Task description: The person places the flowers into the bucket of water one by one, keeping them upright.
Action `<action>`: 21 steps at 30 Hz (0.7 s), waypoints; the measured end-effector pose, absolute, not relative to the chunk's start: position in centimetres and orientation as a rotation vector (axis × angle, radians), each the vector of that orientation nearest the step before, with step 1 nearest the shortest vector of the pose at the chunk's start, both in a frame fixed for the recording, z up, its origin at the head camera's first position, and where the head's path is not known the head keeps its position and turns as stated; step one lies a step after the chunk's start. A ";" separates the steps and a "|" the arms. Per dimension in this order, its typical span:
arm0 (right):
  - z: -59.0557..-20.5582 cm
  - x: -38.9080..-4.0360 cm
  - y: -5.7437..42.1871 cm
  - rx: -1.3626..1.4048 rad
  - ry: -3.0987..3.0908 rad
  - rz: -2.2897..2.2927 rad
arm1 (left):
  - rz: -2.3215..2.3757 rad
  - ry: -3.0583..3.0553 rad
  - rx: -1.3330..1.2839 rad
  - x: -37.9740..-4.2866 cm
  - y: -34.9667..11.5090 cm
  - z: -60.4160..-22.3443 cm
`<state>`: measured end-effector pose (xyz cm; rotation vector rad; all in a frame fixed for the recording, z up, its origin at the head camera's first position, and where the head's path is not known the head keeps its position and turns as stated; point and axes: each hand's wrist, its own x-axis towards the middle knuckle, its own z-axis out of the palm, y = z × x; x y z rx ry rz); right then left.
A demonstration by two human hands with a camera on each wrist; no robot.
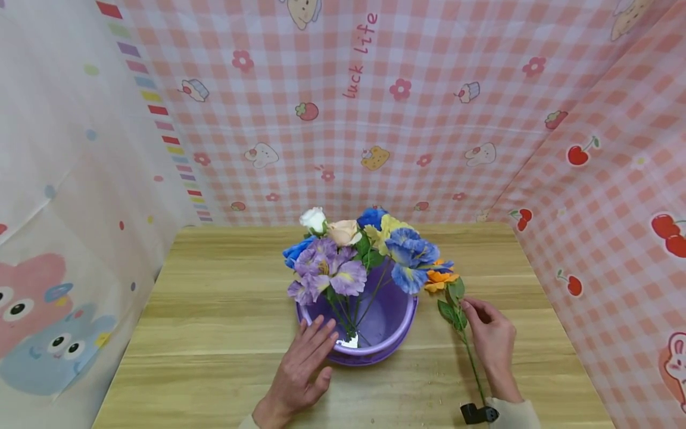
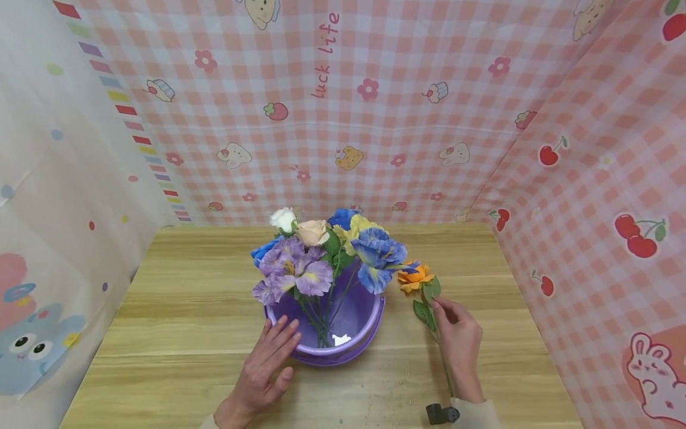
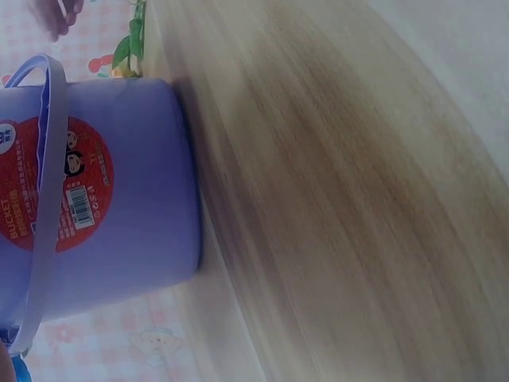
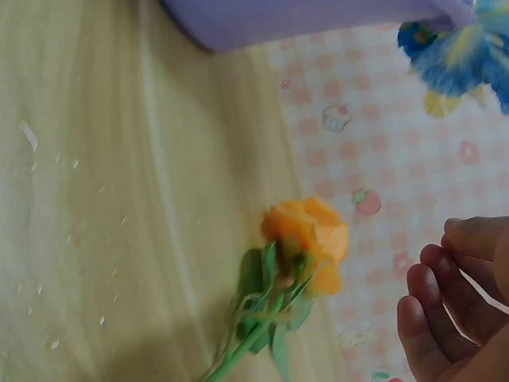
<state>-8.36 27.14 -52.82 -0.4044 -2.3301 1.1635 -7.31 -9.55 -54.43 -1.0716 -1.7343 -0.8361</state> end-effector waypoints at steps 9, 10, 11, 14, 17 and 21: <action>-54.3 -8.8 29.2 -0.485 -2.524 1.118 | -0.836 -1.722 -1.076 -7.4 -9.5 -54.2; -54.4 -8.8 29.3 -0.491 -2.545 1.119 | -0.835 -1.721 -1.076 -7.3 -9.5 -54.2; -54.4 -8.9 29.4 -0.503 -2.566 1.112 | -0.835 -1.721 -1.075 -7.3 -9.5 -54.2; -54.7 -9.1 29.9 -0.523 -2.632 1.109 | -0.831 -1.724 -1.072 -7.3 -9.5 -54.2; -55.0 -9.3 30.3 -0.526 -2.696 1.119 | -0.827 -1.727 -1.069 -7.3 -9.5 -54.2; -55.4 -9.5 30.8 -0.503 -2.767 1.134 | -0.824 -1.728 -1.066 -7.3 -9.6 -54.3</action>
